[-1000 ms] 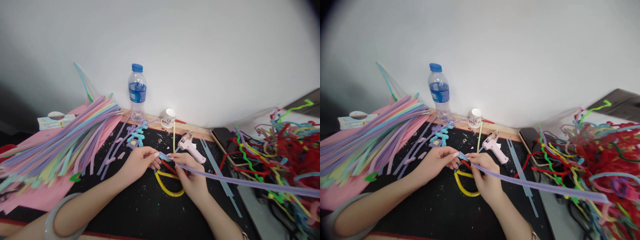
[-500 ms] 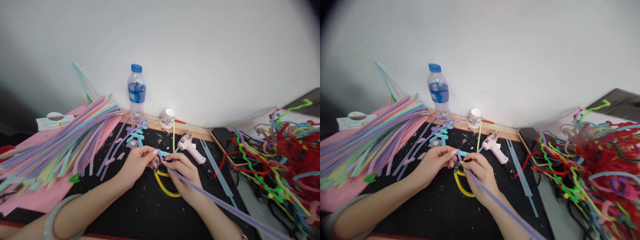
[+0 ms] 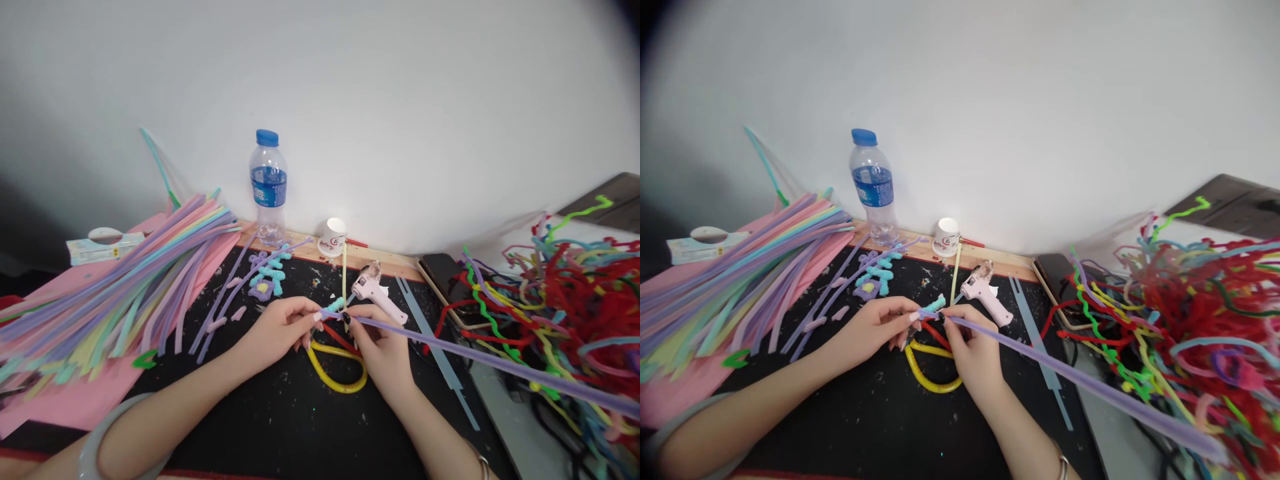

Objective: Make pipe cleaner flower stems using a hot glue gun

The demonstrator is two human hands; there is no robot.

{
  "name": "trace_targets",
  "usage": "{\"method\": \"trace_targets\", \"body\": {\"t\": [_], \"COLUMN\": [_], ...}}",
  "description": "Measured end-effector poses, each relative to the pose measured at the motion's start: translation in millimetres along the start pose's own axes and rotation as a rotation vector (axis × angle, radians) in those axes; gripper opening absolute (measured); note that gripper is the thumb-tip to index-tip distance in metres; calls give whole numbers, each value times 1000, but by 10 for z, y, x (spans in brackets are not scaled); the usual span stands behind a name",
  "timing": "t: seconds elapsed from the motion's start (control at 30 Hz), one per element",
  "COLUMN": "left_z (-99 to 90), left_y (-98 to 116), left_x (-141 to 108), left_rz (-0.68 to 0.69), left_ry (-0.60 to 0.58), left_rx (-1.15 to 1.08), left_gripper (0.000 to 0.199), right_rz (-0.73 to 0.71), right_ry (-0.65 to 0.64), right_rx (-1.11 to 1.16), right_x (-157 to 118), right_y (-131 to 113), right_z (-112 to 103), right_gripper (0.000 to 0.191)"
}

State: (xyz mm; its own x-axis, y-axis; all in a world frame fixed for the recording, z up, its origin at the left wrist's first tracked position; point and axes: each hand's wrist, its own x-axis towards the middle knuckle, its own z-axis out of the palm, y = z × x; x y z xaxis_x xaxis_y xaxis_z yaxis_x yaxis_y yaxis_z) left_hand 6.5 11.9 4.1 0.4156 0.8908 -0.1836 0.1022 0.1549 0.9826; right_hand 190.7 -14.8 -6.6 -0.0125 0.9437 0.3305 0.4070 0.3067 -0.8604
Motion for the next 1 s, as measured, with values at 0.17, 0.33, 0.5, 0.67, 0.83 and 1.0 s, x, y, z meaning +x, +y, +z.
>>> {"method": "trace_targets", "body": {"t": [0.17,0.33,0.5,0.67,0.83,1.0], "left_z": [-22,-50,-47,-26,-13,0], "left_y": [-18,-62,-89,-73,-69,-62], "left_x": [-13,-8,11,-12,-20,-37], "left_rz": [-17,-5,-10,6,46,79], "left_ry": [-89,-104,-114,-126,-139,-119], "left_rx": [106,111,107,105,57,29], "left_gripper": [18,30,32,23,25,23], "right_rz": [-54,-126,-212,-246,-178,-106], "right_ry": [-26,-91,-182,-238,-217,-198], "right_rx": [-37,-63,-19,-14,-24,-19], "right_x": [13,27,33,29,15,5], "right_y": [14,11,-39,-81,-96,-83], "right_z": [-8,-19,-31,-41,-31,-13], "right_gripper": [11,15,16,16,12,8]}}
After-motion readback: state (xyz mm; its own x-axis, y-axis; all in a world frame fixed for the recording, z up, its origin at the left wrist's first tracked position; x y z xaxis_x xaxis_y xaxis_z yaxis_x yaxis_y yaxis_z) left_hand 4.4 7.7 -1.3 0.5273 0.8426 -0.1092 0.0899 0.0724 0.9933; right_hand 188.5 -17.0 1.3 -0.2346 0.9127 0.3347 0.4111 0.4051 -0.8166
